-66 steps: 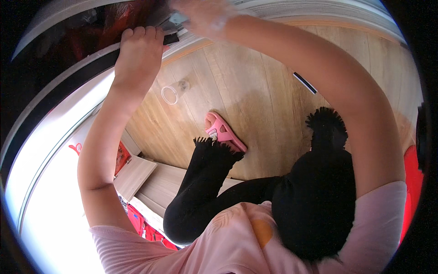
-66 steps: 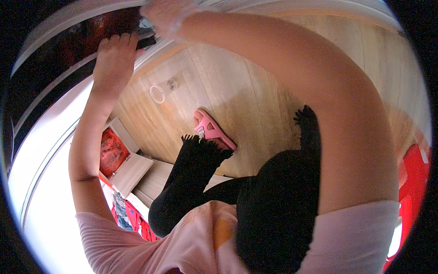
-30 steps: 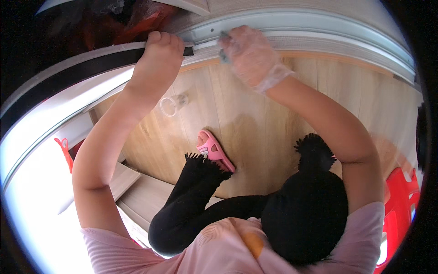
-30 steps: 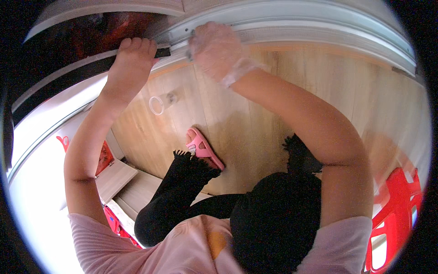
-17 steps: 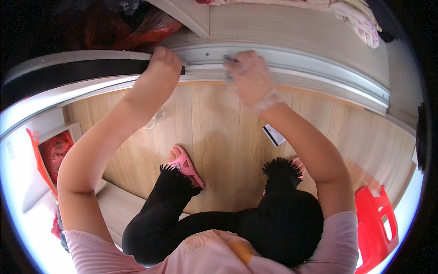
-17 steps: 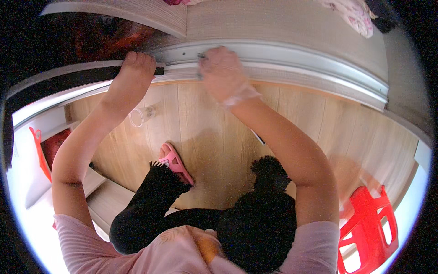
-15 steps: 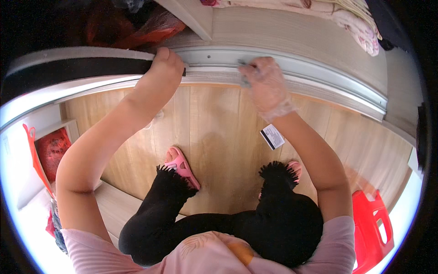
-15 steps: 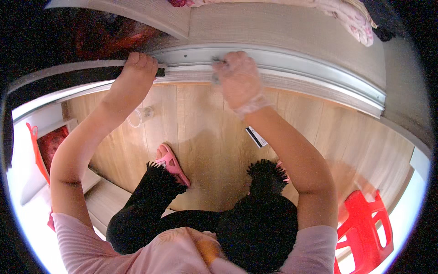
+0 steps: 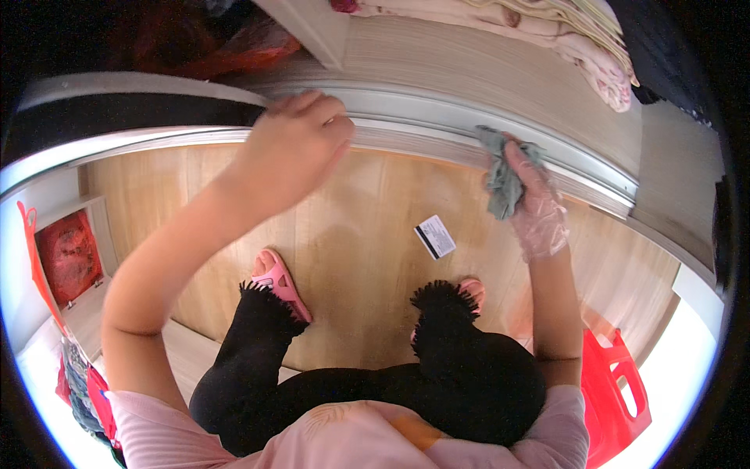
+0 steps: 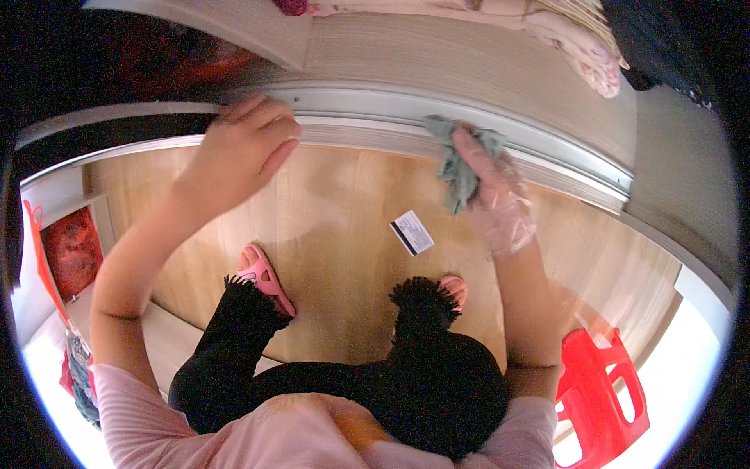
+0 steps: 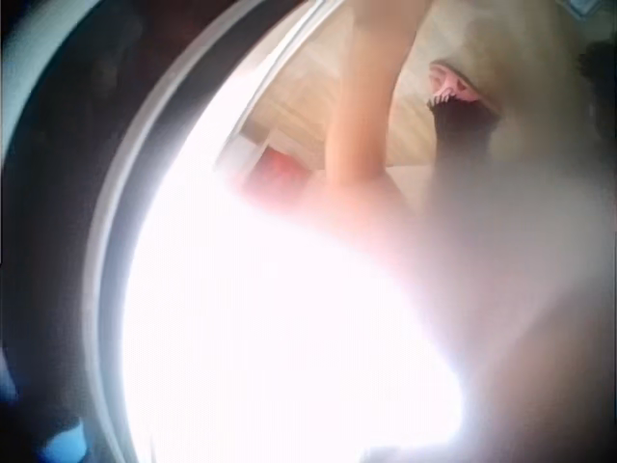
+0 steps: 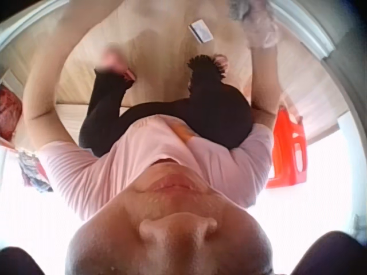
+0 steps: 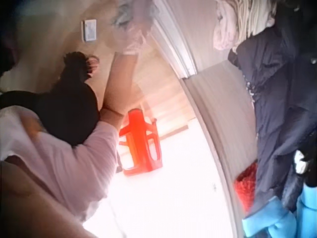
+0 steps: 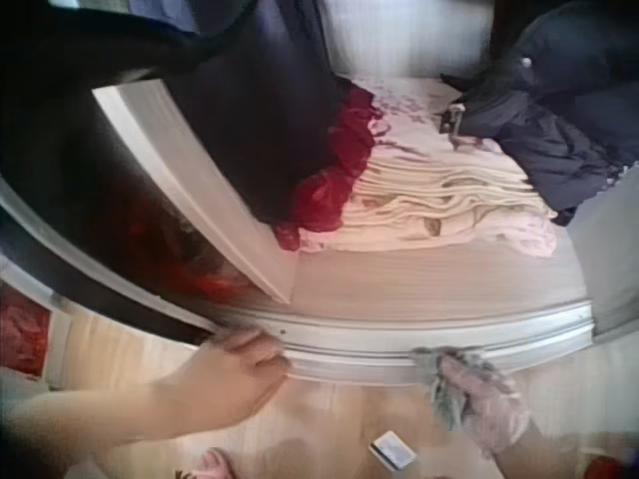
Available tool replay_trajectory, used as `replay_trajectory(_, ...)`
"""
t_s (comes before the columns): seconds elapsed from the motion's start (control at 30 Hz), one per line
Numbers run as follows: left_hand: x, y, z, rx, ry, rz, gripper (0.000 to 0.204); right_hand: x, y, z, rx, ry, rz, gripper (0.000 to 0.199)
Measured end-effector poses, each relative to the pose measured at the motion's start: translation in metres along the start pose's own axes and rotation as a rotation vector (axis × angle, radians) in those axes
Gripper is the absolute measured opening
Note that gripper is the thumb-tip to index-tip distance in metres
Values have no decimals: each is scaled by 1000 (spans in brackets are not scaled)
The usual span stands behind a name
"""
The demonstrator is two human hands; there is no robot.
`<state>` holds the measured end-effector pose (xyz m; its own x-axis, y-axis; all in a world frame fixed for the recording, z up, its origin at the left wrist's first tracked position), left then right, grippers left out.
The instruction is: The person cleans the sliding track of a closet door using a cloth and a card. They then retrieve a small package from a shelf, open it, and use a needle from the package to clean the track further.
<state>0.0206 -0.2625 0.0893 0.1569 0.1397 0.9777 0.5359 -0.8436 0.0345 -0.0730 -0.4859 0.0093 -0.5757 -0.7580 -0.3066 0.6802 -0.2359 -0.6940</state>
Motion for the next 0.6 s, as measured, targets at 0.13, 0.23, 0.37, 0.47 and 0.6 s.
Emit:
replay_trajectory(0.13, -45, -1, -27, 553, -1012, 46, 22, -12, -11, -16, -43, 24, 123, 31)
replay_trajectory(0.23, -86, -6, -50, 793, -1406, 71, 30, -18, -20, -30, -115, 64, 165, 34)
replay_trajectory(0.37, -98, -4, -75, 891, -1695, -33, 37, -17, -27, -47, -63, -2, 153, 47)
replay_trajectory(0.47, -118, -18, -92, 1132, -2038, 94, 38, -30, -49, -57, 375, -707, 366, 48)
replay_trajectory(0.6, -162, -60, -89, 1356, -2233, 131, 31, -43, -68, -62, 1005, -1098, 366, 45)
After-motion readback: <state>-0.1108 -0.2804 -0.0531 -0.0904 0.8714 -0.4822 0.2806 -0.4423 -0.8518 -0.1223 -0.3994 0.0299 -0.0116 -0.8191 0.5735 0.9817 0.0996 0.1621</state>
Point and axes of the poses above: each hand's wrist, its own y-axis towards the middle knuckle, its own x-axis out of the back of the hand, z = x × y, the point moved 7 cm from there along y, towards the middle knuckle, and after that the axes turned 8 degrees about -z, right-handed, at the moved point
